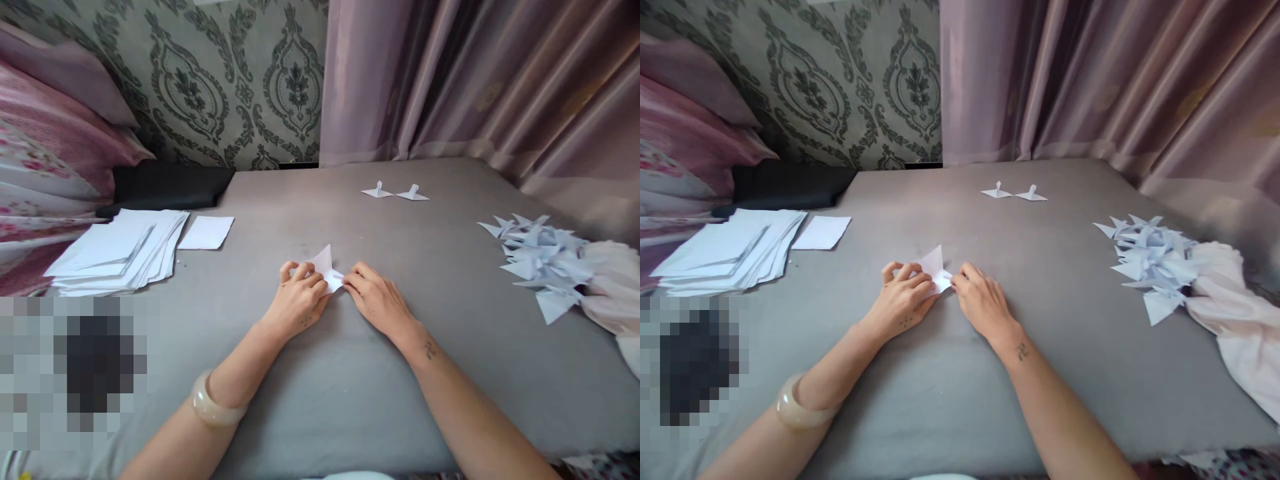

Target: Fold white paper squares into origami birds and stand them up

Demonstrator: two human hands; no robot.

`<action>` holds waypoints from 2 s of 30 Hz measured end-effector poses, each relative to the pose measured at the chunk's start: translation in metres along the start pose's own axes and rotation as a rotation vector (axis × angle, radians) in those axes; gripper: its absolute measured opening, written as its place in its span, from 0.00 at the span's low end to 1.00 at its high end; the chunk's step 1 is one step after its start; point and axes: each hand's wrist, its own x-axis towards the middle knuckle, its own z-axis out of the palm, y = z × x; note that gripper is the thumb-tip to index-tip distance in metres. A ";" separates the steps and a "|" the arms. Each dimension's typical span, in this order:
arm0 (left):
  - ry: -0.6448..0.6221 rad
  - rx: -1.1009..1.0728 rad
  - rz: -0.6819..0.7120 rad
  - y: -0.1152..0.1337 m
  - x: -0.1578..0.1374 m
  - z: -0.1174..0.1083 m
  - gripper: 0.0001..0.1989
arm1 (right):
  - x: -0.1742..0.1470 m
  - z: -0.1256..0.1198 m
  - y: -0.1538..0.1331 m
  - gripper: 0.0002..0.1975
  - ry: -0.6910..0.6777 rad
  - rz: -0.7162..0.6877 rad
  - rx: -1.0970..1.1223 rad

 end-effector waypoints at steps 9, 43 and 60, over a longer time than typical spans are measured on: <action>0.009 -0.032 -0.105 0.004 0.005 0.003 0.13 | 0.002 0.001 0.002 0.11 -0.054 0.214 0.178; -0.108 -0.425 -0.362 -0.021 0.008 -0.009 0.11 | 0.000 0.009 -0.013 0.16 -0.047 0.039 0.219; 0.072 -0.039 -0.151 -0.018 0.000 0.004 0.15 | -0.002 0.008 -0.008 0.18 -0.087 -0.035 0.209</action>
